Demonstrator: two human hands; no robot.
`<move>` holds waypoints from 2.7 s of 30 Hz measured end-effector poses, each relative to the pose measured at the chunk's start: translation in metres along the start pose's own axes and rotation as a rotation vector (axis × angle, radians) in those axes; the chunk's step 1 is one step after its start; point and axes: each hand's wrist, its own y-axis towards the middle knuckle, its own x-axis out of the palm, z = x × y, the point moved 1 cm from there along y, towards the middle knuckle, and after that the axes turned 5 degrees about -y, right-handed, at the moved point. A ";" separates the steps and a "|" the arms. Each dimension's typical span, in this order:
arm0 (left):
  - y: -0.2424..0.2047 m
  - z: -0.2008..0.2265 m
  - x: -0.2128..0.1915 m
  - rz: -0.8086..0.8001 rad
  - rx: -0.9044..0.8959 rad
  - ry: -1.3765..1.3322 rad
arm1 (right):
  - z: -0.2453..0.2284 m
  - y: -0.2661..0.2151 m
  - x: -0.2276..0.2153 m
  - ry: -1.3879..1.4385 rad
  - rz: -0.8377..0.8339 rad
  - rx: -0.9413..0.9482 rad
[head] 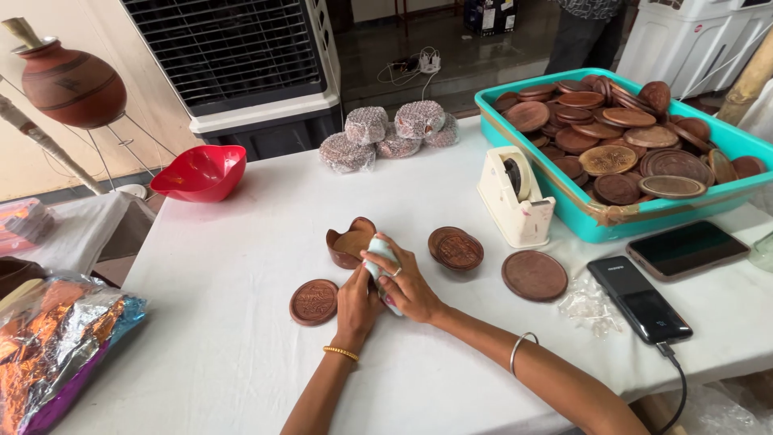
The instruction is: The person is sorting and cleaning wooden coasters.
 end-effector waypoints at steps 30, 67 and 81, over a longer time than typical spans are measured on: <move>0.002 0.065 -0.018 -0.021 0.269 -0.141 | 0.122 -0.026 0.048 1.086 -0.077 0.526; -0.009 -0.017 0.042 -0.233 -0.775 -1.172 | -0.005 0.005 -0.003 -0.495 0.042 -0.374; -0.016 -0.029 0.052 -0.479 -0.560 -1.022 | 0.039 0.021 -0.012 -0.305 0.004 0.487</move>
